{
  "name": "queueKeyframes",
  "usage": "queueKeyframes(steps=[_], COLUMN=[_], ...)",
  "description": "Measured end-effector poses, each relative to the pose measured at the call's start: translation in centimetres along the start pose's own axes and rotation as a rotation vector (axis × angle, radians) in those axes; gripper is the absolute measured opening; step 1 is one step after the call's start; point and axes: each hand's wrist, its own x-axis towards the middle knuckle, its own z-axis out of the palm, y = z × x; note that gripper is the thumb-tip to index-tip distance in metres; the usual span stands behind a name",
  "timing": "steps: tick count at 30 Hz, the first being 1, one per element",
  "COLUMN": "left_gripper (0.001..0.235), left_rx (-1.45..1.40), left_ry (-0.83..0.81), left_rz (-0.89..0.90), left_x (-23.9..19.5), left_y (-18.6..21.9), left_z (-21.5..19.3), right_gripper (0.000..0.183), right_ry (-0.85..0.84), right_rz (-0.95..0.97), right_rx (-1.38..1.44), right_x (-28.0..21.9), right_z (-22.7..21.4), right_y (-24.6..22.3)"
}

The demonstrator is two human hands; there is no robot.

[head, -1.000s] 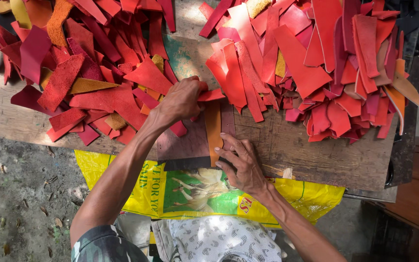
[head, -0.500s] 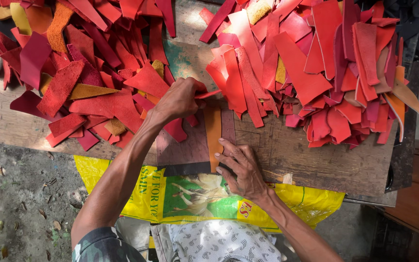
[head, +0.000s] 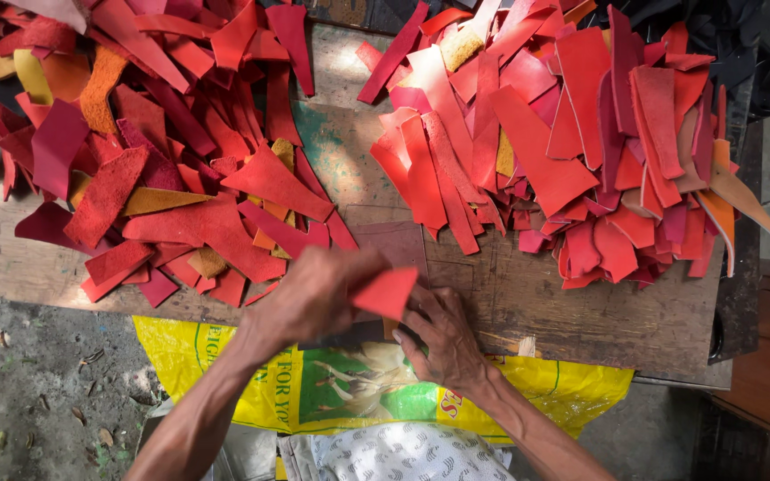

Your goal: The person sorts red and orange material scraps by hand on a wooden table, separating them into two piles. The person repeatedly picks up scraps, aligns them, and places them into the appropriate pile.

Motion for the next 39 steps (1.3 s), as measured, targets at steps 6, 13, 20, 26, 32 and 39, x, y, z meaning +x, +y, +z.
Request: queueKeyframes(steps=[6,13,20,26,32,39], left_gripper=[0.027,0.036,0.039,0.039,0.035,0.038], left_rx=[0.056,0.057,0.026,0.138,0.217,0.352], left_ry=[0.296,0.199,0.171,0.172,0.156,0.279], left_rz=[-0.196,-0.374,-0.356,-0.203,0.199,0.267], left_x=[3.0,6.5,6.9,5.7,1.1,0.8], left_y=[-2.6,-5.6,-5.9,-6.4,-5.4,-6.2], left_z=[0.0,0.4,0.0,1.1,3.8,5.6], right_gripper=[0.039,0.037,0.054,0.088,0.089,0.094], right_ry=[0.005,0.010,-0.199,-0.458,-0.362,-0.405], right_rz=[0.000,0.004,0.120,0.283,0.246,0.278], right_rx=[0.007,0.036,0.037,0.037,0.109,0.163], right_x=[-0.7,-0.2,3.5,6.1,6.4,7.2], right_z=[0.6,0.3,-2.0,-2.6,-2.4,-2.7], right_y=[0.6,0.7,-0.7,-1.1,-0.8,-0.6])
